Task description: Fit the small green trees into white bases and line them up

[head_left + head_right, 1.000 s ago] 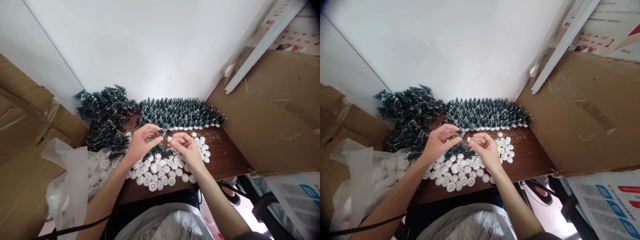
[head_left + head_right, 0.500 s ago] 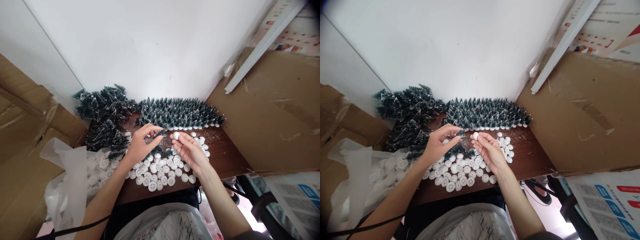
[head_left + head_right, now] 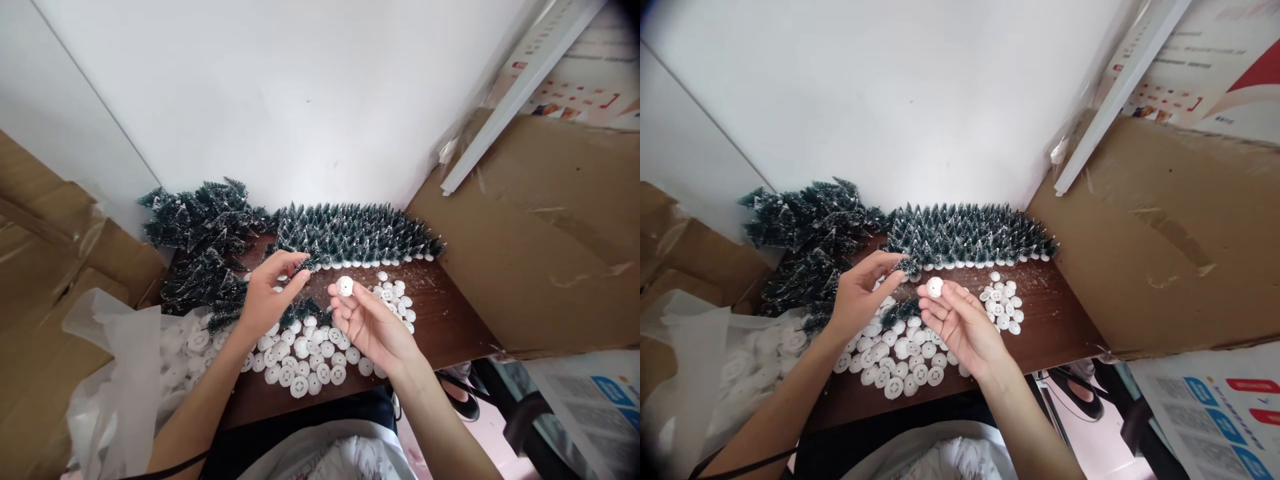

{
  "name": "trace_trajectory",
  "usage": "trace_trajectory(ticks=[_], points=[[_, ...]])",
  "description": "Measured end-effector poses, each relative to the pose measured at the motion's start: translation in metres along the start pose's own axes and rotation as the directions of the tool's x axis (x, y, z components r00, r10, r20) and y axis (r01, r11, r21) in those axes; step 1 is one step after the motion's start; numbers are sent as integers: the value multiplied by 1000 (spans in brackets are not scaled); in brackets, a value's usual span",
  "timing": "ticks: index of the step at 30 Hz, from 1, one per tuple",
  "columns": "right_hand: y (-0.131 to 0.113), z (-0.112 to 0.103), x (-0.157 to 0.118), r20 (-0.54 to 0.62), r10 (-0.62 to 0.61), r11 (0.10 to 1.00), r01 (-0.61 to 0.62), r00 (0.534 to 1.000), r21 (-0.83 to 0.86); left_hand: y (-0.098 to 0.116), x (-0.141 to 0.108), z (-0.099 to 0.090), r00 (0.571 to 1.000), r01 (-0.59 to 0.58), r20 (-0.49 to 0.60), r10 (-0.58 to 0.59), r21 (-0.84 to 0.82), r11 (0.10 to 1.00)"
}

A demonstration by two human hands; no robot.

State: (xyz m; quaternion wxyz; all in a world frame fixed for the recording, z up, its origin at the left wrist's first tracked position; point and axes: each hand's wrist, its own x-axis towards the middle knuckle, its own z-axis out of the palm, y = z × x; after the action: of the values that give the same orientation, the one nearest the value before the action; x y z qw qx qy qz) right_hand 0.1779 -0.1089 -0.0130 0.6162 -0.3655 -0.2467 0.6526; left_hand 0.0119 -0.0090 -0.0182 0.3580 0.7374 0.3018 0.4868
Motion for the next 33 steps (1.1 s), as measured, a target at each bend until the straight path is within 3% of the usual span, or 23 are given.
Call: trace_trajectory(ticks=[10, 21, 33], points=[[-14, 29, -27, 118, 44, 976, -68, 992, 207, -2, 1, -2, 1000, -7, 17, 7, 18, 1000], [-19, 39, -33, 209, 25, 923, -103, 978, 371, -6, 1, -4, 1000, -17, -9, 17, 46, 999], [-13, 36, -27, 100, 40, 923, -75, 994, 376, -3, 2, 0, 1000, -19, 8, 19, 45, 999]])
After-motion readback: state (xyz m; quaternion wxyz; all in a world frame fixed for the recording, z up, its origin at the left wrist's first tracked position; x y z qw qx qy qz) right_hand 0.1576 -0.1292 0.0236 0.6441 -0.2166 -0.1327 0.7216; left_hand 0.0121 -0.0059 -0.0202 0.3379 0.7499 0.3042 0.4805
